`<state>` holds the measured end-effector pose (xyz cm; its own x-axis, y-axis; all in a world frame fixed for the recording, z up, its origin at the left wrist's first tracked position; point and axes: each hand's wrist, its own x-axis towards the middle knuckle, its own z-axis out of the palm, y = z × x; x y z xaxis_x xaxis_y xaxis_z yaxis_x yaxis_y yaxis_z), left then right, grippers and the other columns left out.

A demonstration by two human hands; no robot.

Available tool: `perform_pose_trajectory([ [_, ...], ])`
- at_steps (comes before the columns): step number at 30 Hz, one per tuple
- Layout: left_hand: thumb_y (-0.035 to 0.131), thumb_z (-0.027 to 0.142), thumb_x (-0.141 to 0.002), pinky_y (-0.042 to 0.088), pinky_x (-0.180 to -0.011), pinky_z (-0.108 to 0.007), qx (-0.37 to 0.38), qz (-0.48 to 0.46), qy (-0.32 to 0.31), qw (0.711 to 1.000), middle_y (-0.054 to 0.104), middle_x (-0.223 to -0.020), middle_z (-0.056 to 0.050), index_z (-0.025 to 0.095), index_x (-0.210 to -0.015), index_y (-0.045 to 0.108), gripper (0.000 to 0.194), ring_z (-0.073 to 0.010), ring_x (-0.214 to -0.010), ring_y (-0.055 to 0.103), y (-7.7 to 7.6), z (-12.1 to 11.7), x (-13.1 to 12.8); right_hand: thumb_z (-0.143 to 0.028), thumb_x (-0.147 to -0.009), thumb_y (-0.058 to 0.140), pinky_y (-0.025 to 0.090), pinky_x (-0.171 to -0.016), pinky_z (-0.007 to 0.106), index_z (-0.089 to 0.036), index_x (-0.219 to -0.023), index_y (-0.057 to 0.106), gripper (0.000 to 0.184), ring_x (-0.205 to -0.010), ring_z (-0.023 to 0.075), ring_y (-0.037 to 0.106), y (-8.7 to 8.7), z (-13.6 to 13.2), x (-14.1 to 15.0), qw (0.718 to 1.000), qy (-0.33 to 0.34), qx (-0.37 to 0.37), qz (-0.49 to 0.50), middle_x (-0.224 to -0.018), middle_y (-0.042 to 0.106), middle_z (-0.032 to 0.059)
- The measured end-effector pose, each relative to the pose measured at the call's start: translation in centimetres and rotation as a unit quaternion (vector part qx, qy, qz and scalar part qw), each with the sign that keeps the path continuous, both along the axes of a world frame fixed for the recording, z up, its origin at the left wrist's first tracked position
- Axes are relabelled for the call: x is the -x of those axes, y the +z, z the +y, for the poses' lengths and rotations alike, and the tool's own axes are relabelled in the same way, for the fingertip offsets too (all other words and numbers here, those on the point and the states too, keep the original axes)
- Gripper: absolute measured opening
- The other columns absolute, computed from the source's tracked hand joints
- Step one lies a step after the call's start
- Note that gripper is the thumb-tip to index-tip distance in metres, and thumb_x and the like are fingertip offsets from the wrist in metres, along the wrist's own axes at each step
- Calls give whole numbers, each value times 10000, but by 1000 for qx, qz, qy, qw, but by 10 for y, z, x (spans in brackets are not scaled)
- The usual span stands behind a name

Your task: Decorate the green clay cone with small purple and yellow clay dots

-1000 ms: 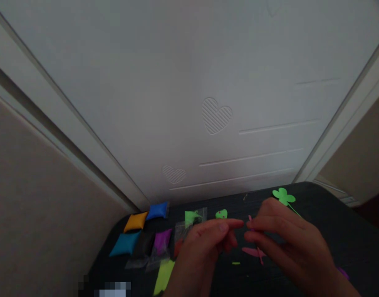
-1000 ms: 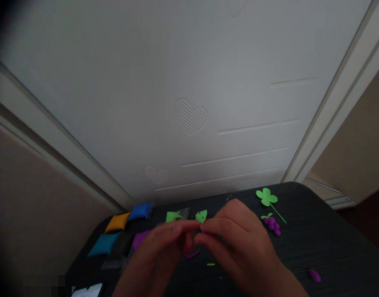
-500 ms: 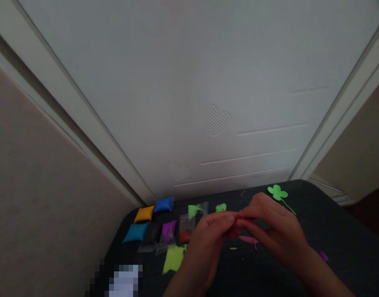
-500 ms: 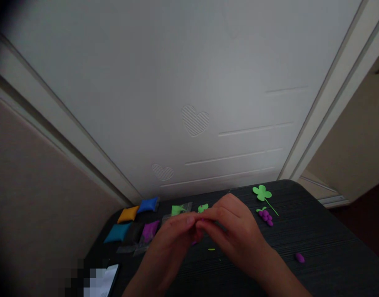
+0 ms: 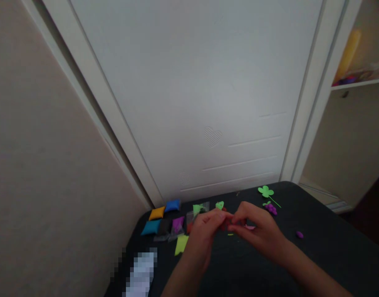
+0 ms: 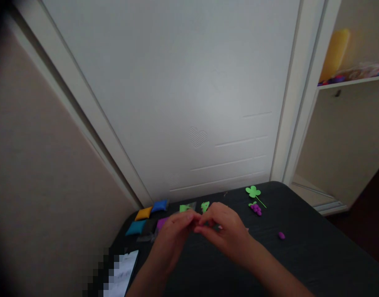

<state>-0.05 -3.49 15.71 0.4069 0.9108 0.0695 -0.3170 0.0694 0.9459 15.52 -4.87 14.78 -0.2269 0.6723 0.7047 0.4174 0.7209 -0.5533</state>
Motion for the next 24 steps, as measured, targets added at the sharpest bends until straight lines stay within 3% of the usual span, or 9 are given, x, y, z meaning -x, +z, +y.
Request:
perform_pose_trajectory([
  [4, 552, 218, -770, 357, -691, -274, 54, -31, 7, 998, 608, -758, -57, 95, -779, 665, 168, -154, -739, 507, -38, -29, 4, -276, -769, 598, 408, -604, 218, -186, -768, 576, 93, -645, 89, 500, -30, -30, 5, 998, -14, 69, -2, -692, 548, -8],
  [9, 471, 367, -824, 426, -732, -299, 186, -119, 49, 974, 609, -837, -64, 97, -833, 615, 306, -146, -779, 559, -108, -59, 1, -300, -870, 440, 456, -663, 273, -132, -823, 568, 216, -709, 100, 538, -99, -62, 21, 990, -37, 139, -15, -760, 563, 9],
  [12, 459, 375, -836, 471, -726, -357, 241, -171, 58, 954, 584, -956, -68, 121, -984, 547, 307, -160, -824, 570, -137, -64, 2, -325, -857, 463, 476, -695, 296, -132, -902, 560, 221, -759, 110, 552, -136, -75, 33, 986, -34, 161, -36, -875, 576, 33],
  [16, 476, 333, -836, 478, -757, -386, 253, -230, 73, 937, 548, -1070, -86, 136, -1081, 507, 316, -185, -907, 559, -150, -65, 6, -322, -856, 466, 484, -712, 311, -138, -985, 543, 238, -805, 123, 558, -156, -83, 40, 985, -23, 161, -59, -960, 568, 51],
  [24, 481, 319, -834, 481, -755, -386, 245, -242, 54, 937, 544, -1079, -86, 139, -1092, 502, 315, -186, -909, 558, -152, -67, 5, -310, -864, 452, 480, -754, 335, -148, -1027, 534, 244, -864, 139, 555, -156, -82, 35, 989, -64, 128, -39, -1020, 557, 62],
])
